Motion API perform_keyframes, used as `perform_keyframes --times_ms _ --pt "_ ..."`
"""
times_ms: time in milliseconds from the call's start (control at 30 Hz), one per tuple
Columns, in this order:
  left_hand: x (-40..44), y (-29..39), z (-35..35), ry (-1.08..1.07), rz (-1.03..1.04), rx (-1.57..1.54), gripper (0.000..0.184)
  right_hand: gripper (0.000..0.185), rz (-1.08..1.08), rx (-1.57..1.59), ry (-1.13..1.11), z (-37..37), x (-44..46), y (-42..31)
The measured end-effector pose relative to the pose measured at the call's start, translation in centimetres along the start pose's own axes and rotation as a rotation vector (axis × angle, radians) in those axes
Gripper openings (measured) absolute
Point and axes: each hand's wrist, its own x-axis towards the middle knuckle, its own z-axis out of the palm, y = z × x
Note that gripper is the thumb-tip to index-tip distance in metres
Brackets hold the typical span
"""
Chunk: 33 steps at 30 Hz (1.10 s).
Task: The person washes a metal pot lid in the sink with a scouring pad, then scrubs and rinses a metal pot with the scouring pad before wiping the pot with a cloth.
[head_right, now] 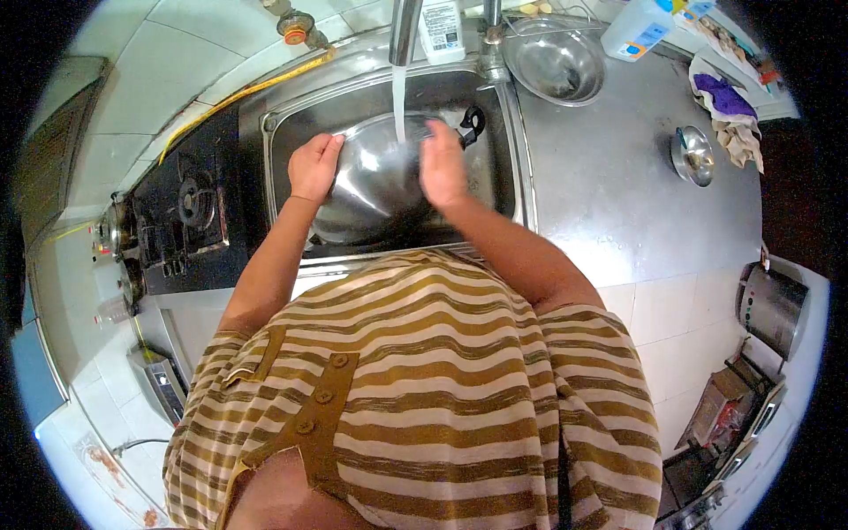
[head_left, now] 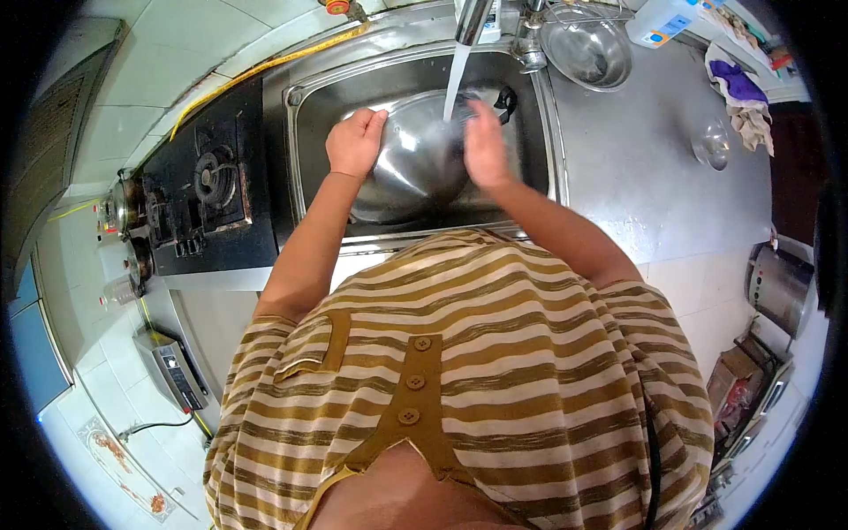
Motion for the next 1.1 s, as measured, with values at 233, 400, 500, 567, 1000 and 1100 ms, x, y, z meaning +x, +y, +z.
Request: perform_keyframes --times_ms 233,400,500,567,1000,1100 --pt "0.0 -0.6 0.0 0.008 0.025 -0.031 0.035 0.032 -0.171 0.106 -0.215 -1.4 1.8 -1.6" --pt "-0.4 -0.8 0.0 0.001 0.029 -0.086 0.033 0.032 -0.125 -0.039 -0.439 -0.9 5.3 -3.9" --pt "-0.7 -2.0 0.2 0.023 0.030 -0.208 0.030 0.034 0.095 0.125 -0.561 -1.0 6.8 2.1" --pt "-1.1 -2.9 0.4 0.022 0.032 -0.283 0.028 0.035 0.091 0.206 -0.617 -2.3 6.9 4.0" --pt "-2.0 -4.8 -1.4 -0.166 0.114 -0.245 0.035 0.037 -0.016 -0.067 -0.778 -2.1 7.4 -4.2" --pt "1.2 1.2 -1.8 -0.223 0.296 -0.190 0.040 0.033 -0.166 -0.158 -0.702 -0.7 7.7 -4.9"
